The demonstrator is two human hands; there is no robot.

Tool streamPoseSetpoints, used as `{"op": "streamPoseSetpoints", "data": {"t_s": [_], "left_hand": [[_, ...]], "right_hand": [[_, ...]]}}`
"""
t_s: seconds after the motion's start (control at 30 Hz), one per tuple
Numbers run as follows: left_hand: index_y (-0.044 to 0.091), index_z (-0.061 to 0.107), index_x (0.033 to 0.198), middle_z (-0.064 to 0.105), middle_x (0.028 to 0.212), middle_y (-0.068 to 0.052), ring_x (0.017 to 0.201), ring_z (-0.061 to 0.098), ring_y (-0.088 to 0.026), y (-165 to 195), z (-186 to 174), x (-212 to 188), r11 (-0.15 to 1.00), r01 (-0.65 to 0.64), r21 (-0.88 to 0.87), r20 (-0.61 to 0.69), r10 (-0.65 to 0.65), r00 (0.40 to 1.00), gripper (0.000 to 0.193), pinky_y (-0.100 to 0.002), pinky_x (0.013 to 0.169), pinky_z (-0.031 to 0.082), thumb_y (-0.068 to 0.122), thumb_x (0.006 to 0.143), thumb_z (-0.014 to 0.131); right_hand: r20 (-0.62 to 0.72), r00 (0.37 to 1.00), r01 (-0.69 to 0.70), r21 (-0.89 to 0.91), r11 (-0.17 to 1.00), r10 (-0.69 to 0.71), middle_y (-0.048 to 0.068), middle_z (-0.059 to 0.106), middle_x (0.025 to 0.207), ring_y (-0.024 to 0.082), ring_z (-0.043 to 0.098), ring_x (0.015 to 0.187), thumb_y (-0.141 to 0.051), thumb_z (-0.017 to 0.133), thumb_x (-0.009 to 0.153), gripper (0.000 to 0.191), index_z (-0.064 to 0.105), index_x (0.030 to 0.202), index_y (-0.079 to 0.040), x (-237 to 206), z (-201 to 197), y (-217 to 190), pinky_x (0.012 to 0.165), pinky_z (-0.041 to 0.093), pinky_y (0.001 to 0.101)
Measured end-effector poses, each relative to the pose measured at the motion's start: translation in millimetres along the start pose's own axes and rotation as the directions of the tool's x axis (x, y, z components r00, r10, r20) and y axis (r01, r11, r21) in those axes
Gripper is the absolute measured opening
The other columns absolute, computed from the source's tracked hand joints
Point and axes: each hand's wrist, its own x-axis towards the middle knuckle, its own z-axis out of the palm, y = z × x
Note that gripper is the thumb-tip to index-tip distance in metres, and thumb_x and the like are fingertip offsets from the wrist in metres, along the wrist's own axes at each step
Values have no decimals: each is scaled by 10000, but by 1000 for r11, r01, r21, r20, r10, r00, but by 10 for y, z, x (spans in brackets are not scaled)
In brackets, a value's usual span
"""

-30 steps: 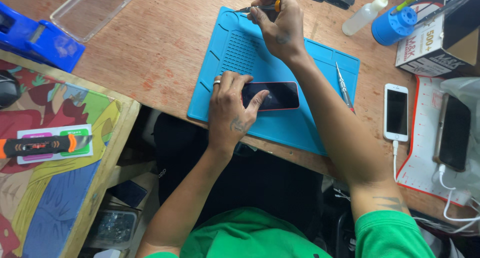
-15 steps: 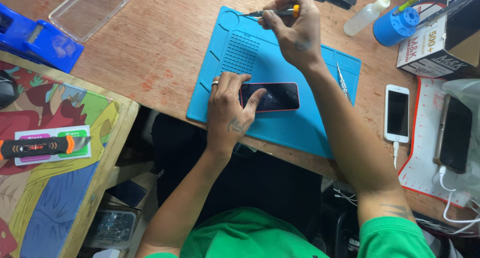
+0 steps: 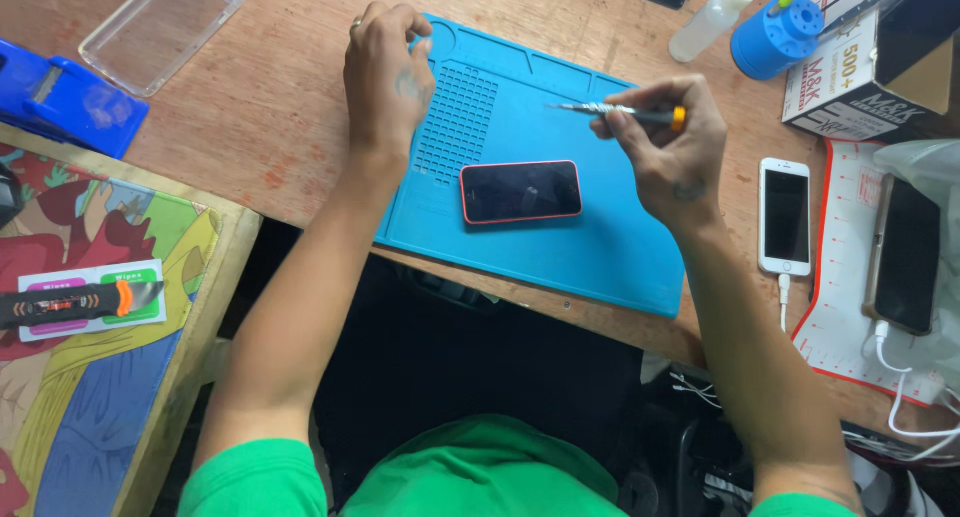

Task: The person disassembles a red smartphone, removes internal components, and reassembles it using a screwdriver and tweezers. They then handle a second black smartphone, removing its back cover and inspecting the interior.

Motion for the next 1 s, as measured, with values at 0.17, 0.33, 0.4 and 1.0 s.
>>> {"op": "streamPoseSetpoints", "data": {"t_s": [0.17, 0.33, 0.4, 1.0], "left_hand": [[25, 716, 908, 666, 927, -136, 896, 657, -308, -285, 234, 228, 1000, -21, -2, -8, 21, 1000, 150, -429, 781, 536, 37, 817, 834], [43, 762, 808, 708, 838, -133, 808, 701, -287, -418, 249, 383, 998, 57, -11, 66, -56, 996, 161, -409, 747, 561, 74, 733, 900], [59, 768, 822, 724, 826, -128, 781, 726, -258, -430, 211, 467, 992, 124, -34, 155, -117, 981, 130, -375, 741, 581, 72, 759, 882], [-17, 583, 906, 605, 995, -170, 991, 612, -353, -316, 135, 262, 944, -277, 181, 107, 261, 960, 150, -464, 819, 528, 2, 967, 718]], "right_hand": [[-65, 998, -23, 47, 999, 26, 199, 709, 1097, 242, 766, 1015, -6, 703, 1051, 234, 490, 1145, 24, -157, -97, 12, 897, 663, 327], [-69, 997, -17, 119, 993, 26, 201, 706, 1098, 251, 766, 1018, 2, 690, 1053, 231, 484, 1157, 20, -188, -120, 90, 913, 676, 340], [-69, 997, -22, 135, 991, 32, 202, 704, 1100, 250, 766, 1019, 6, 685, 1051, 232, 480, 1159, 19, -195, -134, 98, 909, 675, 339], [-97, 995, 14, 92, 996, -5, 196, 714, 1088, 234, 769, 1011, 7, 684, 1055, 218, 486, 1145, 24, -226, -92, 105, 890, 675, 324]]}}
